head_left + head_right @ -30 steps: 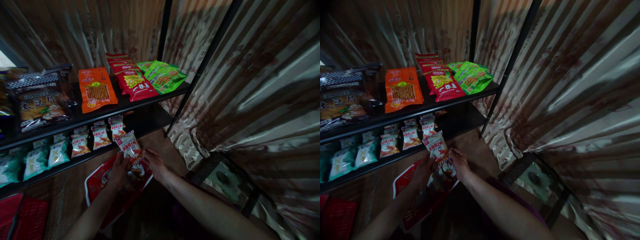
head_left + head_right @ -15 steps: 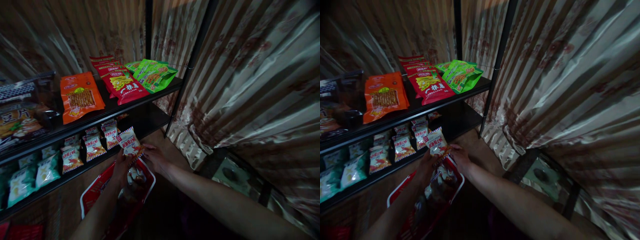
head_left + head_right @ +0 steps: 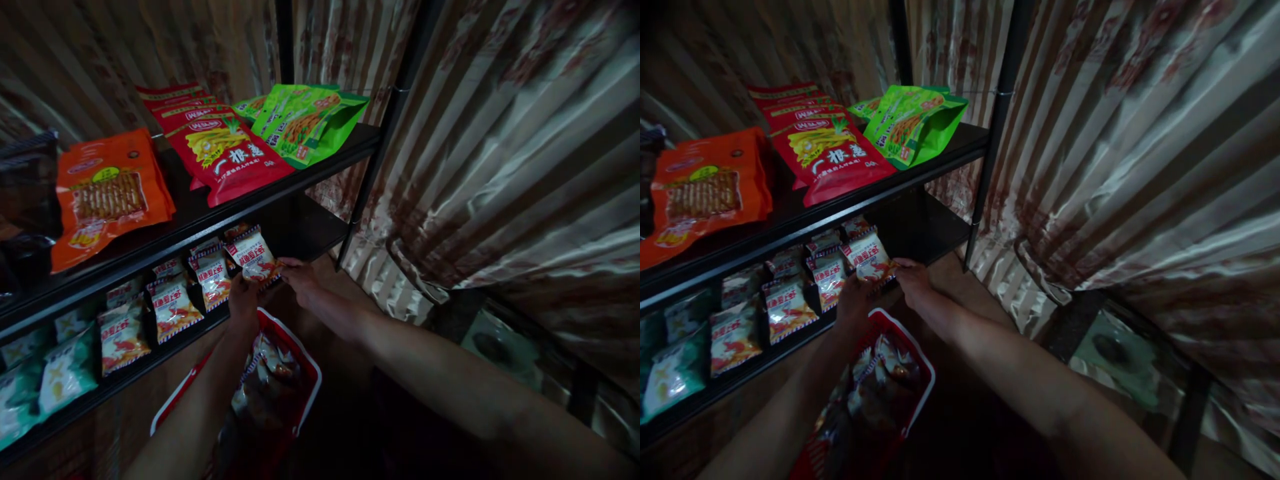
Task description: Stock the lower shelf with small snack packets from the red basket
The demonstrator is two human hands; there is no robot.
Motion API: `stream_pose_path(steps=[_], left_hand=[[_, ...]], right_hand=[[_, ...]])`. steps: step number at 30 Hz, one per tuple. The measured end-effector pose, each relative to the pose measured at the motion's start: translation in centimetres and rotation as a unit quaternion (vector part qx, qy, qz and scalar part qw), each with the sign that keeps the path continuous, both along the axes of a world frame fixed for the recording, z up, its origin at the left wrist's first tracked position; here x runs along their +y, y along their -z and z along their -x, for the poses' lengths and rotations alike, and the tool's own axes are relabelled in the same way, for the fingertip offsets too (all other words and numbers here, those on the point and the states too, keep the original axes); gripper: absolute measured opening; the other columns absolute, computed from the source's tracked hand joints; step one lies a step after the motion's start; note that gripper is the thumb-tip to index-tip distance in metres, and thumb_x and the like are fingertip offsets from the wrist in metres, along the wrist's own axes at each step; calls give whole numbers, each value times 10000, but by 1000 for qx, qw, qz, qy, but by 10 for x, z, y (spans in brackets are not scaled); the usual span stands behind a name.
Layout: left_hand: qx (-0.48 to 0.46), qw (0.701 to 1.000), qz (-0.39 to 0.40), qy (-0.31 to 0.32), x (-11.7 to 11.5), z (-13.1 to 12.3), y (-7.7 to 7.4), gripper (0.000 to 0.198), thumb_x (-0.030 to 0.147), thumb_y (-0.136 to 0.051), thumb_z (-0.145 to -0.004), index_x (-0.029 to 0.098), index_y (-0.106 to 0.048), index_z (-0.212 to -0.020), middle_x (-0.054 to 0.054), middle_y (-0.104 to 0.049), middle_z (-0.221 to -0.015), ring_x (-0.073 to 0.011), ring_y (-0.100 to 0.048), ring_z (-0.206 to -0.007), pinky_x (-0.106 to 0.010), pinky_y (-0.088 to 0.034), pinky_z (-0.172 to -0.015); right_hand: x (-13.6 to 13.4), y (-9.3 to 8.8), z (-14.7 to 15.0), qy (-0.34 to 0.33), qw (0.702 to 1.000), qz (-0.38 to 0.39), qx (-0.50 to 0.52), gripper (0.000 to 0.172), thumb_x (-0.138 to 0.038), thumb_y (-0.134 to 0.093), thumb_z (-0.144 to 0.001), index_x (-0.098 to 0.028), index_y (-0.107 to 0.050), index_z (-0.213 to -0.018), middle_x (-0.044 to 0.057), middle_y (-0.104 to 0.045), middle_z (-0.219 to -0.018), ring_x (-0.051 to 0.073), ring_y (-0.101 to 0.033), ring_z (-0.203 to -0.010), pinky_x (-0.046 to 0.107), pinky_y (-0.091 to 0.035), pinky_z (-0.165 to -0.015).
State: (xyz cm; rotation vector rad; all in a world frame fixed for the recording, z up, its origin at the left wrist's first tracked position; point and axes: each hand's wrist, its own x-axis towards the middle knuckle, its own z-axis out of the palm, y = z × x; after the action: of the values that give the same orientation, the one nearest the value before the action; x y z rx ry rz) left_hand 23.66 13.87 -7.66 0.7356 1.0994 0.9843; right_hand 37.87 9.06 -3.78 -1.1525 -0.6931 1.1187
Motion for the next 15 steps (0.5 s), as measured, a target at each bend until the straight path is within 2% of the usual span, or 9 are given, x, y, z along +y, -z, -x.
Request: stream_pose_path(steps=[3, 6, 9, 12, 15], left_hand=[[19, 994, -35, -103, 8, -13, 4, 430, 115, -659, -714, 266, -562, -1105, -13, -684, -991, -198, -636, -975, -329, -504, -838], [30, 991, -44, -122, 16, -23, 10, 378, 95, -623, -725, 245, -577, -1069, -15, -677, -966, -168, -652, -883, -297, -525, -787], [82, 984, -59, -149, 27, -31, 17, 310, 92, -597, -745, 201, -599, -1035, -31, -672, -921, -148, -654, -830, -250, -537, -721], [136, 973, -66, -175, 41, -37, 22, 322, 85, -591, -761, 174, -600, -1071, -54, -670, -931, -145, -655, -816, -225, -538, -679], [147, 966, -70, -199, 56, -40, 25, 411, 77, -556, -783, 182, -551, -1181, -68, -659, -1002, -146, -659, -828, -232, -545, -672]], right_hand=[[19, 13, -1, 17, 1000, 6, 23, 196, -178, -606, -687, -200, -682, -866, 5, -707, -874, 158, -649, -841, 293, -528, -801], [41, 26, 2, 42, 996, 64, 43, 195, -145, -610, -632, -185, -670, -813, 2, -698, -809, 159, -642, -807, 286, -516, -795], [63, 38, 5, 48, 992, 106, 44, 204, -132, -593, -610, -167, -676, -793, 19, -697, -780, 169, -643, -802, 293, -513, -787], [81, 45, 6, 61, 990, 118, 46, 221, -104, -558, -605, -161, -681, -780, 31, -707, -808, 160, -646, -818, 284, -506, -789], [98, 46, 7, 67, 991, 103, 52, 208, -81, -551, -605, -170, -675, -748, 6, -710, -787, 136, -642, -780, 263, -507, -774]])
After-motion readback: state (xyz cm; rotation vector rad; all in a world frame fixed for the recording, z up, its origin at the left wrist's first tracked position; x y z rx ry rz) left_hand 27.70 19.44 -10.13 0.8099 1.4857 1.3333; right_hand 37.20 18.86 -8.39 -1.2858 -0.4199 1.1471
